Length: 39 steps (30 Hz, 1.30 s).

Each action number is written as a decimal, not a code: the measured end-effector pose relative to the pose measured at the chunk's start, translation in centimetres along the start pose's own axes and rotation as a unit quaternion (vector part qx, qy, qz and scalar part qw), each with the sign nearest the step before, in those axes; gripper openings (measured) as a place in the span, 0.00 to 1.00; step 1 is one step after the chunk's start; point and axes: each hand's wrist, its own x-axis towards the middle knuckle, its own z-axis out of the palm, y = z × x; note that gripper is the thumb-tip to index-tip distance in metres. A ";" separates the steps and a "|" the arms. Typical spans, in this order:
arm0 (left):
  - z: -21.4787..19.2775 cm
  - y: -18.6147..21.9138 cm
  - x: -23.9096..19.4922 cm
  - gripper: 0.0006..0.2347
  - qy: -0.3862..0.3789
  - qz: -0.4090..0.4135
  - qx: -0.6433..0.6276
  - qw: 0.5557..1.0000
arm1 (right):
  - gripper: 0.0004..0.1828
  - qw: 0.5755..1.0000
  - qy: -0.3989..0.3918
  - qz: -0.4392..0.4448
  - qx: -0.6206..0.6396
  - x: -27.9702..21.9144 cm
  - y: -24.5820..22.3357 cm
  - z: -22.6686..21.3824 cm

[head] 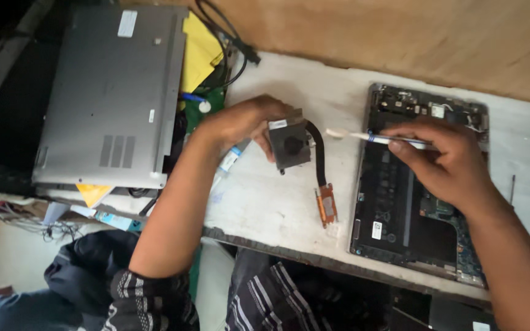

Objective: The person removes a laptop cooling fan and heatsink assembly from the motherboard using a screwdriver. They then use a toothbrush to clean the fan blades and heatsink fins, and apply thermal paste to the heatsink base with a syringe.

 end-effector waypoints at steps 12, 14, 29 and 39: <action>3.2 1.2 -1.1 0.36 0.087 0.192 0.553 0.806 | 0.12 0.963 -0.112 -0.135 -0.202 0.4 1.5 -0.2; 3.6 1.2 -1.4 0.39 0.064 0.141 0.557 0.816 | 0.11 0.967 -0.146 -0.108 -0.177 0.3 1.6 0.5; 3.8 1.3 -1.3 0.25 0.007 0.217 0.502 0.837 | 0.08 0.963 -0.047 -0.074 -0.257 0.1 0.8 -1.4; 4.1 1.6 -1.1 0.24 -0.026 0.312 0.489 0.814 | 0.08 0.938 0.111 0.226 -0.240 -6.7 11.9 -16.2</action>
